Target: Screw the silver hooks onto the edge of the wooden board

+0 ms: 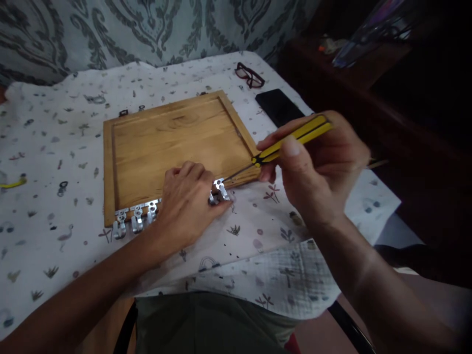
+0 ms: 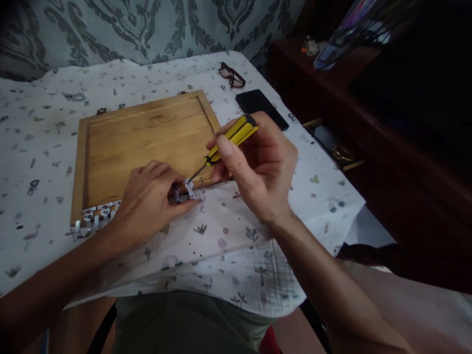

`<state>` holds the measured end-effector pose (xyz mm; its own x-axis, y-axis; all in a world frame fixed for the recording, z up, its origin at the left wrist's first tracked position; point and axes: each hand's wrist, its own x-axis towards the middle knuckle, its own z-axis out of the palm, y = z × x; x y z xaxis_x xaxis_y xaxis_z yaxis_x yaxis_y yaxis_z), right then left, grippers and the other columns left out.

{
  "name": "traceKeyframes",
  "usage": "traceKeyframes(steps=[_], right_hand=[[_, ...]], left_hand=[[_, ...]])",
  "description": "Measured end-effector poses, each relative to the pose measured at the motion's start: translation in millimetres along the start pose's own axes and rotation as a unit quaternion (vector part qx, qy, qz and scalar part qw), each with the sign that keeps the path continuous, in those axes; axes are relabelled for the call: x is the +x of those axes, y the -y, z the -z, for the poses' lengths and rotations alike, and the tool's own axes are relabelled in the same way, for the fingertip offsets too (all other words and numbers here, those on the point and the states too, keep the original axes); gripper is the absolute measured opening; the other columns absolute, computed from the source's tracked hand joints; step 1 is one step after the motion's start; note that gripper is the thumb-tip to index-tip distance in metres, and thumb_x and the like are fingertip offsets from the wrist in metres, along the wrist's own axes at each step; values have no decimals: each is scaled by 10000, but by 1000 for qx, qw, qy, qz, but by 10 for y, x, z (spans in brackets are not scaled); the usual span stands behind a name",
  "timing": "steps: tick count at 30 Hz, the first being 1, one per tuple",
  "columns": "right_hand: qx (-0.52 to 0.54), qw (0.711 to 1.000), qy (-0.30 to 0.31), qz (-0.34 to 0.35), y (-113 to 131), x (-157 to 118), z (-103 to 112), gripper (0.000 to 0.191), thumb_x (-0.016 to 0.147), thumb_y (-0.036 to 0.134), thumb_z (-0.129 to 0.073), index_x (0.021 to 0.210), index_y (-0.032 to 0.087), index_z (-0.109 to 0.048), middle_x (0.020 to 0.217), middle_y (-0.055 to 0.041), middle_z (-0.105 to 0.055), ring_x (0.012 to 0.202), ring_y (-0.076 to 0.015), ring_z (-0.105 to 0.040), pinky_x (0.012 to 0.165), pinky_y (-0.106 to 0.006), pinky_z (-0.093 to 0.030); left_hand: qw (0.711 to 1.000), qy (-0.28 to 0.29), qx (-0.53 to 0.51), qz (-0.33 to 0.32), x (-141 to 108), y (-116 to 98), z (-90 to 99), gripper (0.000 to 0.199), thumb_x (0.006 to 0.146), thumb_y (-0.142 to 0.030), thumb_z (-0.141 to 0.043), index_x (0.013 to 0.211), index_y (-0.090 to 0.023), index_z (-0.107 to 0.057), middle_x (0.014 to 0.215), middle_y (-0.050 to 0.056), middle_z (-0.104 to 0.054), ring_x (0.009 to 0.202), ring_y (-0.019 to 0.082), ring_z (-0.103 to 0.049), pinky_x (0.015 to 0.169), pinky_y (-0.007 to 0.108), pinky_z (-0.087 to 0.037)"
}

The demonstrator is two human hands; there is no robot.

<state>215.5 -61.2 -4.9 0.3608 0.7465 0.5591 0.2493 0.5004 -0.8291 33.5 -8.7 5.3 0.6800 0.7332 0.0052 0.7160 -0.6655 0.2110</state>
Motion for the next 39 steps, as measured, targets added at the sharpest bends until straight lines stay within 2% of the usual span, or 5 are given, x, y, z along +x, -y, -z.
traceKeyframes(steps=[6,16,21,31,39], right_hand=[[-133,988,-52,54,66,-182,364,131,1020,343,-646,1149,353,-627,1133,-28,-734,732,-192,-728,645,-393,-637],[-355,901,236,77,-299,-210,959,139,960,293,-676,1083,239,-711,1324,-132,-733,1175,-323,-741,989,-540,-627],[-417,867,213,173,-165,-391,753,95,972,198,-687,1066,191,-700,1255,-183,-723,1108,-313,-713,928,-515,-612],[-477,771,356,226,70,-659,163,347,1047,66,-436,1222,196,-705,745,-11,-605,600,-159,-465,511,-314,-315],[-537,724,386,198,143,-671,64,296,1112,373,-460,1065,175,-676,784,-34,-648,560,-166,-552,506,-341,-325]], left_hand=[[999,-31,-3,-22,-23,33,-32,312,889,-461,-807,949,-159,-762,995,116,-742,1059,355,-652,914,512,-503],[999,-37,4,-20,-33,42,-48,315,890,-480,-797,912,-171,-741,1006,113,-747,1052,339,-651,917,504,-489],[1000,-15,2,-14,-17,33,-20,342,898,-488,-796,956,-154,-752,1049,121,-749,1098,355,-657,960,532,-495],[1000,-28,-4,-13,-21,32,-43,317,890,-490,-810,926,-187,-721,1053,121,-749,1105,351,-653,961,517,-485],[999,-28,-5,-15,-24,31,-61,291,895,-444,-803,934,-166,-726,1048,126,-753,1119,355,-644,947,513,-470]])
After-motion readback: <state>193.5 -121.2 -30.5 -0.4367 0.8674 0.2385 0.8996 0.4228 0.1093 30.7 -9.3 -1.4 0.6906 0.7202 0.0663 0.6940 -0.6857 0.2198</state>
